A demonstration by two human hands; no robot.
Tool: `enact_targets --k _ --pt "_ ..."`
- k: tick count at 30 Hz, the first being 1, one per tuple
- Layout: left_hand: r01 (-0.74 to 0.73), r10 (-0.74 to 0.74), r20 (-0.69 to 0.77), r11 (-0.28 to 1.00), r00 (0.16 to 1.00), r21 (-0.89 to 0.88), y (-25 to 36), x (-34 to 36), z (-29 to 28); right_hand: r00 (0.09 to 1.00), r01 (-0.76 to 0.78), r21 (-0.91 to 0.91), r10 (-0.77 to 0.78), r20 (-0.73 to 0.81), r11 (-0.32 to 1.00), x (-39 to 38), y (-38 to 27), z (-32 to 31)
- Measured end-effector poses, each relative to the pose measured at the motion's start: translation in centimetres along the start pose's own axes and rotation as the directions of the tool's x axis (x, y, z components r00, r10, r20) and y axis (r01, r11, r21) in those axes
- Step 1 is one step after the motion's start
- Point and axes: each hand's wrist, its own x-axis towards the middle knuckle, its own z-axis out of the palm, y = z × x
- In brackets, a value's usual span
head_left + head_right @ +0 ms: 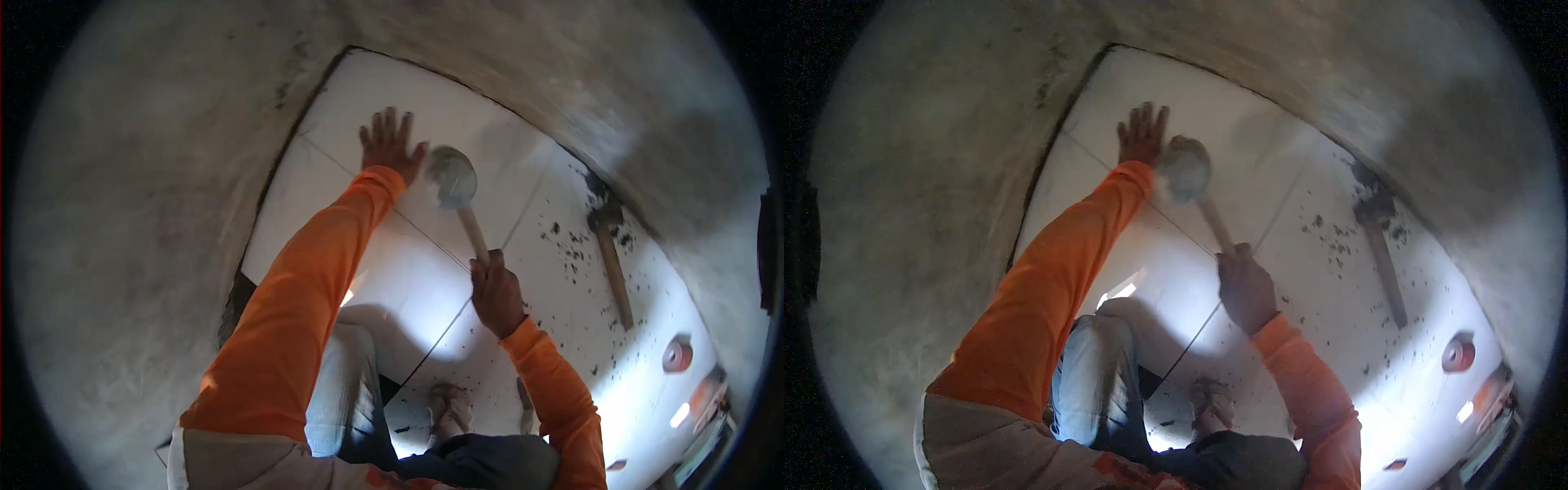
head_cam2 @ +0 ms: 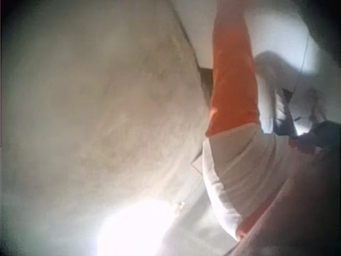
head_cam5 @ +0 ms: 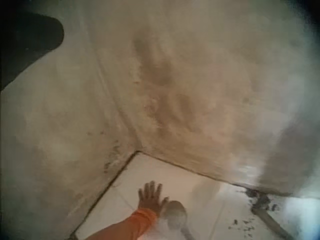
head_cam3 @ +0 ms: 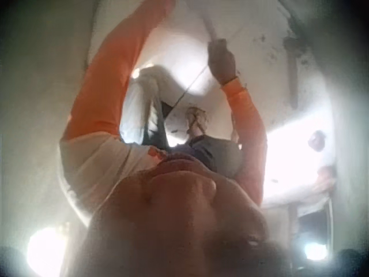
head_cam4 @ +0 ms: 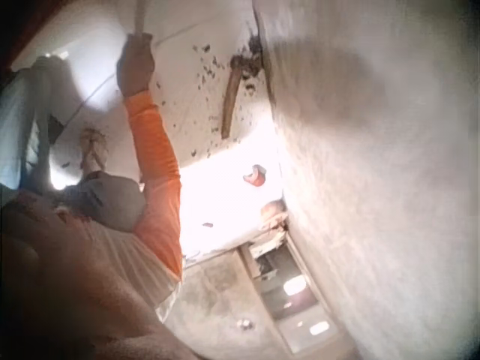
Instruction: The person taps white floor tiles with a rubber mallet and uses a spatula to scrape excess mortar from the joints.
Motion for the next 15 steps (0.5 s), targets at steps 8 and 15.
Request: enact_targets --k 8,15 --pt "0.133 -0.133 0.001 0.988 0.991 -0.077 -5.6 -1.9 -1.3 0.998 -0.066 0.199 0.065 0.01 0.978 2.8 0.2 0.6" --pt "0.13 -0.126 0.042 0.983 0.991 -0.13 -8.9 -11.7 -1.0 1.0 0.021 -0.021 -0.021 -0.002 1.0 5.7 0.6 2.2"
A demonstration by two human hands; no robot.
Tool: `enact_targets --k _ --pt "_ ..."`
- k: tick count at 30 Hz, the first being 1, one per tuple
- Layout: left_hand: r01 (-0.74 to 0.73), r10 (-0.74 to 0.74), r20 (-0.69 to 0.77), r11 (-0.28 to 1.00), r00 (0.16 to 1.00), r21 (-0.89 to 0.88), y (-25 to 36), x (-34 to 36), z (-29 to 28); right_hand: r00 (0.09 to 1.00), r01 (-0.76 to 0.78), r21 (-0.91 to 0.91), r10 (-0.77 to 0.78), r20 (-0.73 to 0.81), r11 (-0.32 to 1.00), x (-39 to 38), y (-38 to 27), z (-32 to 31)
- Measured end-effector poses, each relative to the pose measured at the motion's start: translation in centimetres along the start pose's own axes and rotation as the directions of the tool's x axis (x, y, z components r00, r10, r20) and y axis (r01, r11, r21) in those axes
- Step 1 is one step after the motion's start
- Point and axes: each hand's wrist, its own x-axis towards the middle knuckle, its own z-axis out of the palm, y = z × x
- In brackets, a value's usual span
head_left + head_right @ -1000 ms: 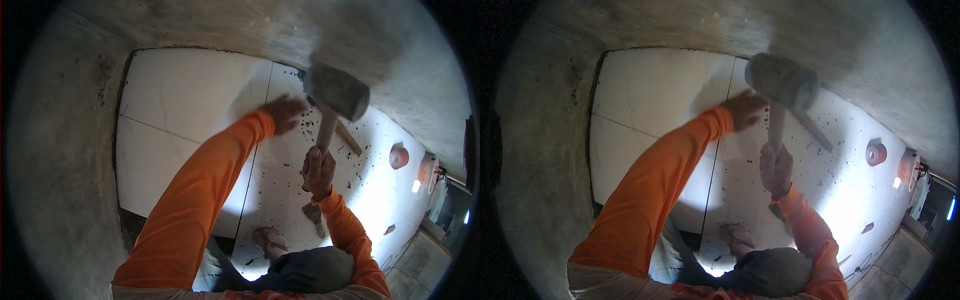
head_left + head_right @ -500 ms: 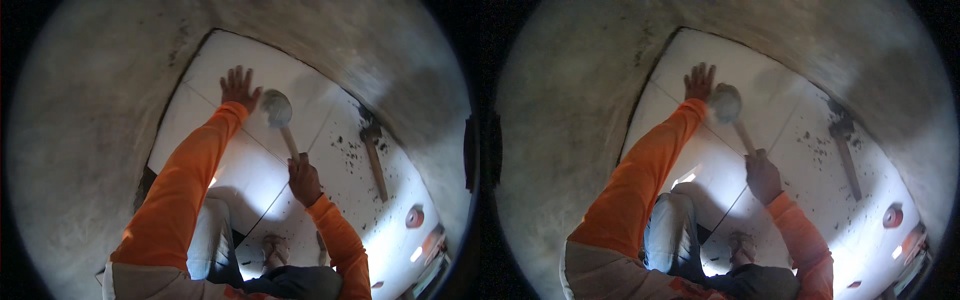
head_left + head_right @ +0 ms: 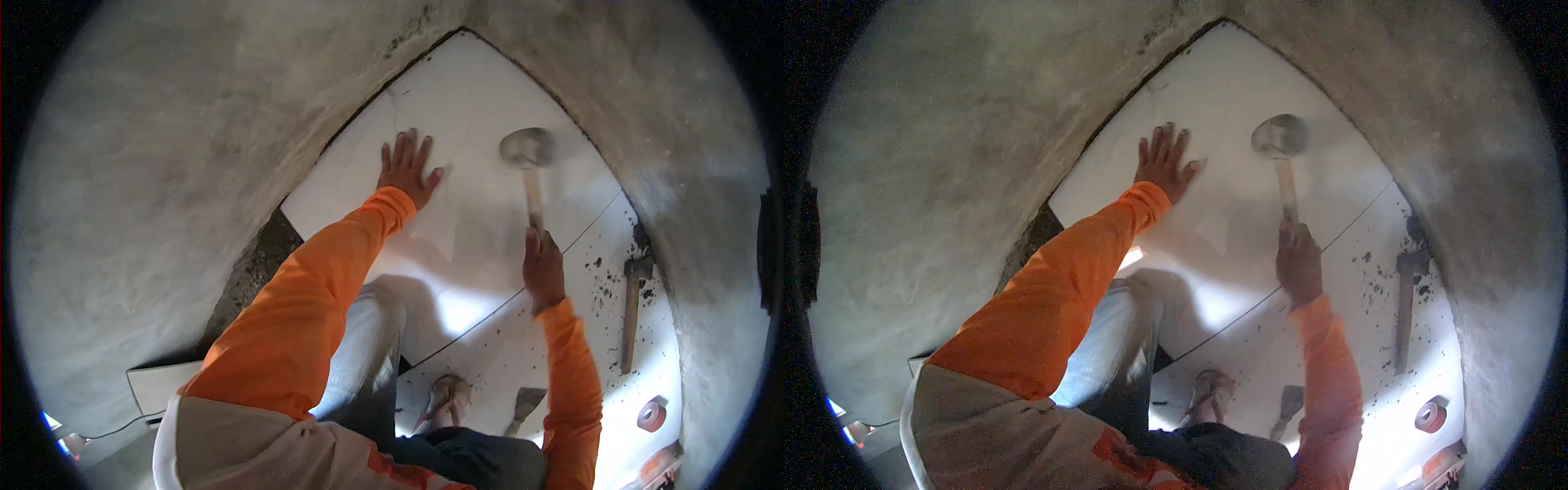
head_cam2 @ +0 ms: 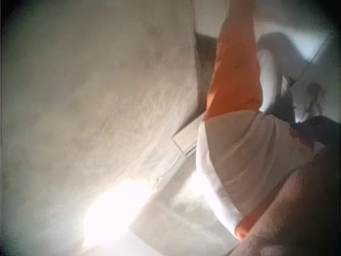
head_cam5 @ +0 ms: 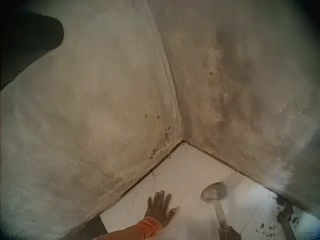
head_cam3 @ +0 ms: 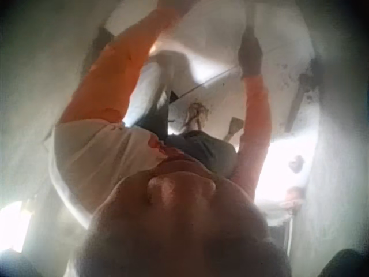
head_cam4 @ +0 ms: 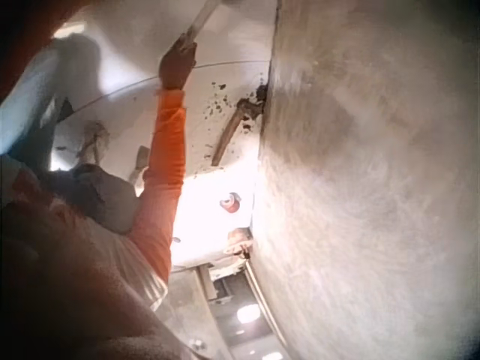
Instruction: The person taps white floor tiles with a rubber mallet and uses a spatula to scrape excess mortar from the joints.
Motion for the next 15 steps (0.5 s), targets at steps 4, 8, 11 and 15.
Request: enact_targets --k 4,8,11,15 --pt "0.084 -0.083 -0.023 0.996 0.996 0.023 -2.8 -5.3 0.2 0.989 0.145 0.037 -0.144 -0.01 0.989 0.8 -3.2 0.4" --pt "0.095 -0.093 -0.022 0.986 0.995 0.134 -3.8 -10.5 0.5 0.941 0.183 -0.171 -0.121 0.317 0.968 2.7 -1.9 -0.7" --pt "0.115 -0.111 -0.036 0.985 0.993 0.131 -5.4 -13.7 0.7 0.989 0.145 -0.219 -0.138 0.045 0.965 2.1 -5.4 -0.5" --pt "0.12 -0.116 -0.037 0.982 0.993 0.147 -4.2 -13.0 1.0 0.993 -0.1 -0.175 0.11 0.047 0.98 1.1 -4.0 -2.6"
